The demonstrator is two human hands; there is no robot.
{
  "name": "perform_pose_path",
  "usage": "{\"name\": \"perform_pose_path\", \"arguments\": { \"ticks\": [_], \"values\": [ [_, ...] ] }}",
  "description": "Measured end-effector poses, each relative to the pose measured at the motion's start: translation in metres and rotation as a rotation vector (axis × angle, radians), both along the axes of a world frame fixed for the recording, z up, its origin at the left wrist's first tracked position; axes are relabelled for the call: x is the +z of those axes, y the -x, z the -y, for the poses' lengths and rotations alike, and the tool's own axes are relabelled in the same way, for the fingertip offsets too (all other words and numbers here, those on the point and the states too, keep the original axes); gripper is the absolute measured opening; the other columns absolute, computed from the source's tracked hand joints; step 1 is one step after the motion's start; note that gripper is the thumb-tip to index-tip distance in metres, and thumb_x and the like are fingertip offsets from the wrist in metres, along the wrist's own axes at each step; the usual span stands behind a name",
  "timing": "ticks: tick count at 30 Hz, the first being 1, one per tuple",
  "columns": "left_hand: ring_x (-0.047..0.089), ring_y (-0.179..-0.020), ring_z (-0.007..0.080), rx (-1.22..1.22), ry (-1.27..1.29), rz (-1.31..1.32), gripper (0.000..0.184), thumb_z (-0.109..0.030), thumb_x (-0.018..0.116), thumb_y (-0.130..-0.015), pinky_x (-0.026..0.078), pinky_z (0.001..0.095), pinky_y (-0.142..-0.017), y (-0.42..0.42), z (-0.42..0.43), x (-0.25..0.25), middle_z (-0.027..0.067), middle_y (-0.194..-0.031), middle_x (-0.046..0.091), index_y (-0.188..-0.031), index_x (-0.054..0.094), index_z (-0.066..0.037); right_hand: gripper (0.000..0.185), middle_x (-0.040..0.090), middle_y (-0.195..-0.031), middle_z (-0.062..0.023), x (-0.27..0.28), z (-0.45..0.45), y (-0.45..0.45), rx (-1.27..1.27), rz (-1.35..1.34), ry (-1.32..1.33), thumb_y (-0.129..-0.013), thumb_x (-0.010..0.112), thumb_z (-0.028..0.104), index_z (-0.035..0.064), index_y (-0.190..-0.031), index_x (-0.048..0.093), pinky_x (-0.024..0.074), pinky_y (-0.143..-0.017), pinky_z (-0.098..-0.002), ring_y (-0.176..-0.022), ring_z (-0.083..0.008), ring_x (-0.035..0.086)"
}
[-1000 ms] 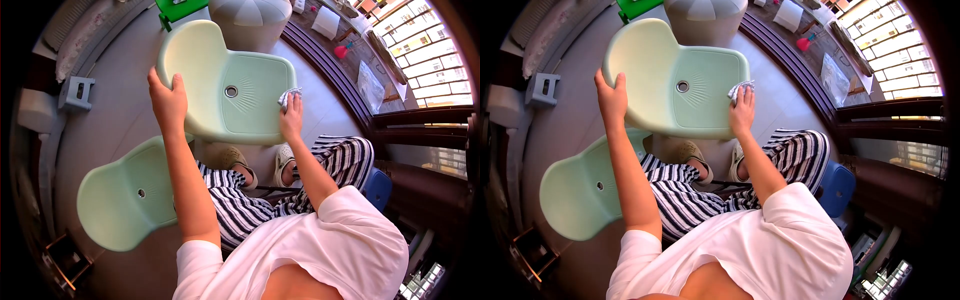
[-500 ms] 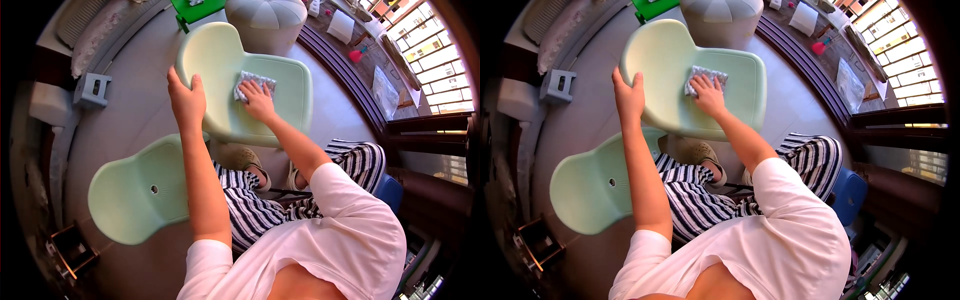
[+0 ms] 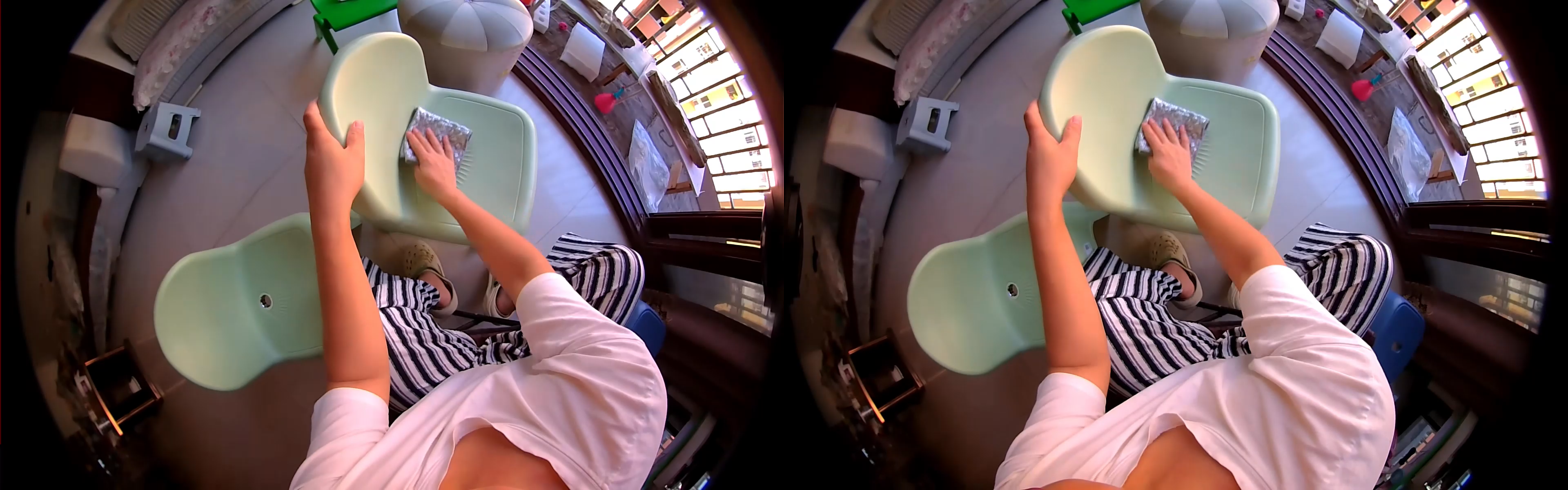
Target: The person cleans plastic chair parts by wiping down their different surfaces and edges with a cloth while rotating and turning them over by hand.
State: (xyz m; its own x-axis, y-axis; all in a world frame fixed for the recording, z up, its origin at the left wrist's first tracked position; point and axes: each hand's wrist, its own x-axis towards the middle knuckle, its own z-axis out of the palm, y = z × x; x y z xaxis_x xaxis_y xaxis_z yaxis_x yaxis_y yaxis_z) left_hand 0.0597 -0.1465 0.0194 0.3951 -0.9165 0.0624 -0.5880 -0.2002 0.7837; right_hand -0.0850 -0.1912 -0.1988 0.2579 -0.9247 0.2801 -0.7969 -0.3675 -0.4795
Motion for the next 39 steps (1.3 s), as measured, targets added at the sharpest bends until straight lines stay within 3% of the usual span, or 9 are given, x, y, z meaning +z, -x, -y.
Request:
{"name": "perform_pose_path", "arguments": {
  "ticks": [6,8,11,16,20,25,30,34,39],
  "values": [
    [0.055,-0.109,0.0382,0.007,-0.031,0.003,0.056,-0.025,0.056,-0.090,0.046,0.0441,-0.090,0.001,0.003,0.003,0.0218,-0.126,0.052,-0.136,0.029,-0.007,0.059,0.047,-0.137,-0.0091,0.028,-0.122,0.019,0.232,0.236,-0.293,-0.077,0.052,0.001,0.0088,-0.135,0.043,0.0205,-0.112,-0.0439,-0.132,-0.0264,0.037],
    [0.051,-0.118,0.0314,0.019,-0.042,-0.107,0.059,-0.040,0.050,-0.094,0.040,0.0383,-0.097,-0.001,0.005,0.002,0.0195,-0.129,0.051,-0.138,0.029,-0.007,0.056,0.047,-0.138,-0.0093,0.040,-0.136,0.016,0.235,0.316,-0.390,-0.080,0.050,0.000,0.0085,-0.136,0.042,0.0203,-0.112,-0.0409,-0.133,-0.0258,0.037],
    [0.042,-0.127,0.0275,0.016,-0.005,-0.395,0.071,-0.056,0.038,-0.094,0.032,0.0356,-0.104,-0.007,0.003,0.011,0.0167,-0.135,0.046,-0.143,0.027,-0.005,0.051,0.039,-0.143,-0.0082,0.071,-0.137,-0.009,0.191,1.352,-0.713,-0.090,0.042,-0.002,0.0085,-0.139,0.039,0.0186,-0.109,-0.0284,-0.136,-0.0202,0.028],
    [0.043,-0.125,0.0210,-0.224,0.149,-0.840,0.084,-0.068,0.020,-0.092,0.030,0.0321,-0.106,-0.022,0.003,0.004,0.0133,-0.135,0.047,-0.138,0.037,0.001,0.064,0.037,-0.146,-0.0089,0.139,-0.092,-0.053,0.406,1.117,-0.140,-0.076,0.053,-0.005,0.0081,-0.137,0.042,0.0135,-0.114,-0.0420,-0.141,-0.0276,0.022],
    [0.043,-0.125,0.0210,-0.093,0.106,-0.911,0.086,-0.070,0.027,-0.089,0.033,0.0323,-0.105,-0.017,-0.003,0.009,0.0122,-0.136,0.045,-0.139,0.034,-0.001,0.061,0.045,-0.140,-0.0073,0.185,-0.009,-0.070,0.535,0.870,0.145,-0.070,0.059,0.006,0.0125,-0.131,0.050,0.0150,-0.113,-0.0466,-0.137,-0.0290,0.030],
    [0.041,-0.123,0.0247,-0.042,0.046,-0.571,0.058,-0.040,0.052,-0.094,0.034,0.0350,-0.102,-0.002,0.002,0.010,0.0163,-0.135,0.041,-0.133,0.031,-0.002,0.054,0.047,-0.138,-0.0062,0.145,0.104,-0.072,0.074,0.738,0.524,-0.075,0.061,0.014,0.0147,-0.129,0.053,0.0178,-0.112,-0.0433,-0.133,-0.0271,0.036],
    [0.051,-0.112,0.0346,-0.066,0.099,-0.331,0.049,-0.011,0.052,-0.088,0.042,0.0418,-0.094,-0.003,0.003,-0.002,0.0220,-0.127,0.046,-0.131,0.030,-0.002,0.043,0.048,-0.135,-0.0163,0.082,0.135,-0.041,-0.162,1.298,-0.011,-0.092,0.050,0.017,0.0007,-0.132,0.044,0.0308,-0.104,-0.0331,-0.124,-0.0264,0.045],
    [0.052,-0.112,0.0346,-0.061,0.105,-0.323,0.049,-0.012,0.052,-0.089,0.042,0.0417,-0.094,-0.003,0.003,-0.004,0.0224,-0.126,0.047,-0.131,0.030,-0.002,0.055,0.035,-0.144,-0.0181,0.004,0.086,-0.043,-0.123,1.125,-0.162,-0.093,0.047,0.016,-0.0015,-0.141,0.028,0.0222,-0.110,-0.0316,-0.133,-0.0271,0.033],
    [0.054,-0.109,0.0340,-0.053,0.121,-0.292,0.049,-0.012,0.053,-0.088,0.044,0.0415,-0.092,-0.004,0.004,-0.004,0.0222,-0.124,0.048,-0.131,0.030,-0.002,0.052,0.039,-0.142,-0.0140,0.036,-0.049,-0.055,-0.084,1.227,-0.631,-0.095,0.045,0.018,-0.0007,-0.141,0.030,0.0217,-0.109,-0.0297,-0.132,-0.0230,0.033]
  ]
}}
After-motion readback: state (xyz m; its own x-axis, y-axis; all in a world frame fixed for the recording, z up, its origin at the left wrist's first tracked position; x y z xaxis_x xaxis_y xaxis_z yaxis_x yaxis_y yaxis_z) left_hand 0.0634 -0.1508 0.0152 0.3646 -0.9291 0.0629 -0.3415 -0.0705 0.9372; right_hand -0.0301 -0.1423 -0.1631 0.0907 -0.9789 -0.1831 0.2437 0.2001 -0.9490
